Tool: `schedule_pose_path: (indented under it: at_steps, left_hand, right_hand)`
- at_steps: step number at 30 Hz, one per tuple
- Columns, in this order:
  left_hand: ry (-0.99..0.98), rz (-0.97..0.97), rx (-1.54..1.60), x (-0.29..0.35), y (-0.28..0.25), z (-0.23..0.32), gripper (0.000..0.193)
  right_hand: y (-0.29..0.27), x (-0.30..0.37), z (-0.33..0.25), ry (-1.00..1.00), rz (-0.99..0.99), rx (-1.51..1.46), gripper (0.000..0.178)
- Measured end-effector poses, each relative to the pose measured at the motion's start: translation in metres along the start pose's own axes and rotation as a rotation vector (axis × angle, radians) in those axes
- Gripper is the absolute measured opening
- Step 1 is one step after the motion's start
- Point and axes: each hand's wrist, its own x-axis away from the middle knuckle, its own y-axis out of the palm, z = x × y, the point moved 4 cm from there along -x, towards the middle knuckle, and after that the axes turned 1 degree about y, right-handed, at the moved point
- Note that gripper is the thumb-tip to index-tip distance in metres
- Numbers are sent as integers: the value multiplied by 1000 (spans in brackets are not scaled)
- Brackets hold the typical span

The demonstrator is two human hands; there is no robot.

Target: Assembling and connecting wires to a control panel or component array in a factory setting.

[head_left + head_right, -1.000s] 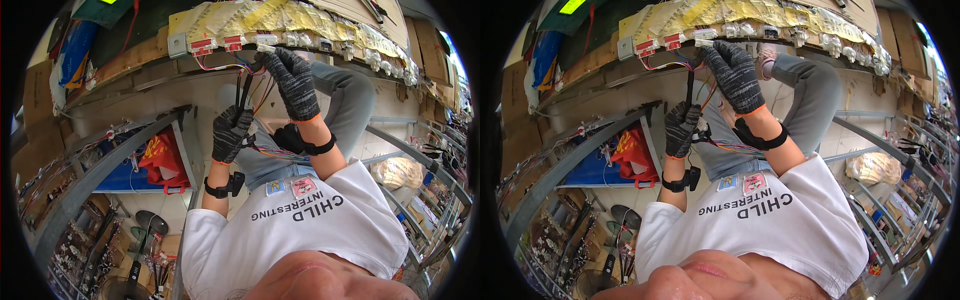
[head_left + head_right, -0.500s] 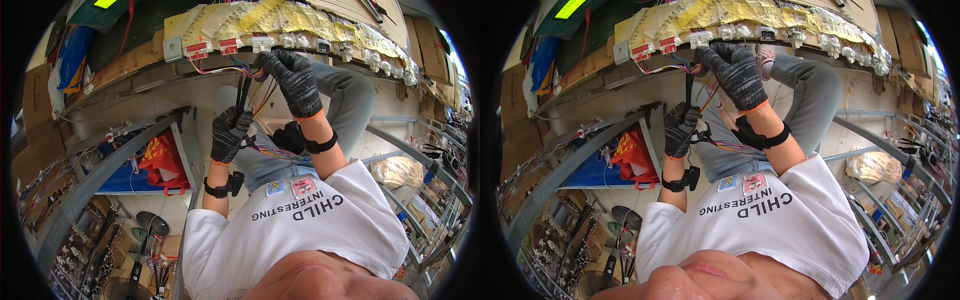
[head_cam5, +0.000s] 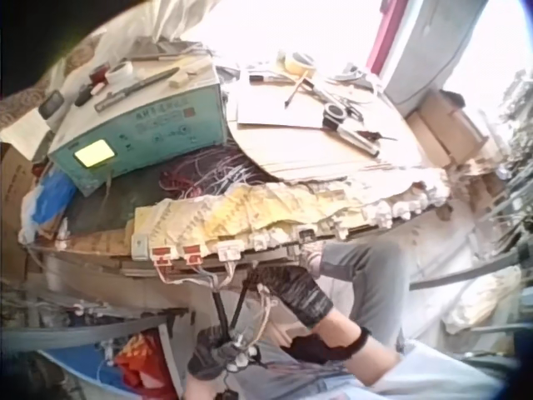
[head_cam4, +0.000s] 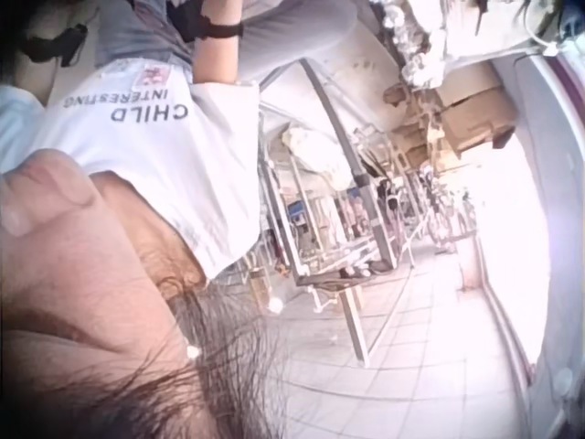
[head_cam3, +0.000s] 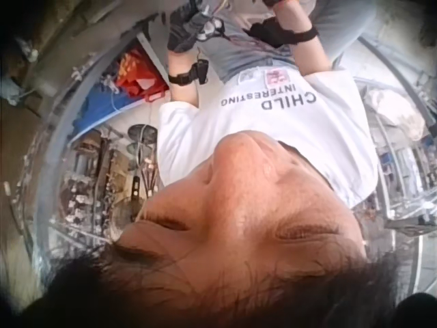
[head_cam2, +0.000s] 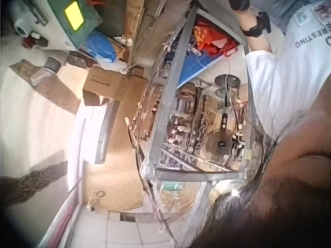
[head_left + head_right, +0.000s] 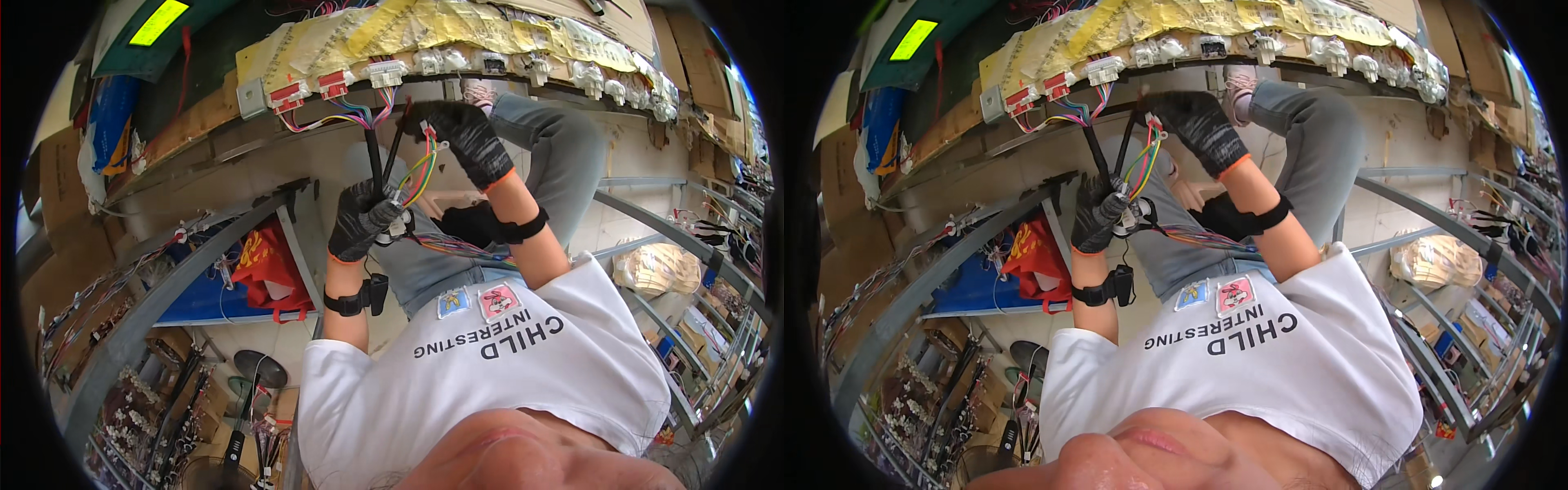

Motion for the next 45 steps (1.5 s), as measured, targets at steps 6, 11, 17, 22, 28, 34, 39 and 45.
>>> schedule_pose_path:
  at_steps: [6, 11, 17, 22, 28, 34, 39, 45]
  left_hand:
    - [-13, -105, 104, -9, 7, -22, 19]
    - [91, -133, 4, -22, 18, -21, 20]
    - [55, -105, 73, -31, 26, -31, 21]
    - [4, -94, 29, -34, 24, -37, 20]
    - [-8, 46, 202, -41, 31, -34, 14]
    - [59, 108, 43, -40, 39, -34, 9]
    - [79, 168, 13, -37, 47, -22, 7]
    - [111, 221, 15, -44, 49, -20, 33]
  right_hand:
    - [-5, -3, -26, 320, 211, -618, 18]
    - [-12, -1, -42, 175, 245, -739, 19]
    - [-23, -6, -42, 102, 277, -543, 17]
    - [-29, -9, -50, 29, 396, -307, 16]
    - [-45, 10, -21, 173, 269, -392, 19]
    - [-42, 31, -46, 312, 202, -966, 25]
    - [-49, 34, -37, 309, 349, -773, 24]
    - [-63, 24, -29, 335, 442, -658, 17]
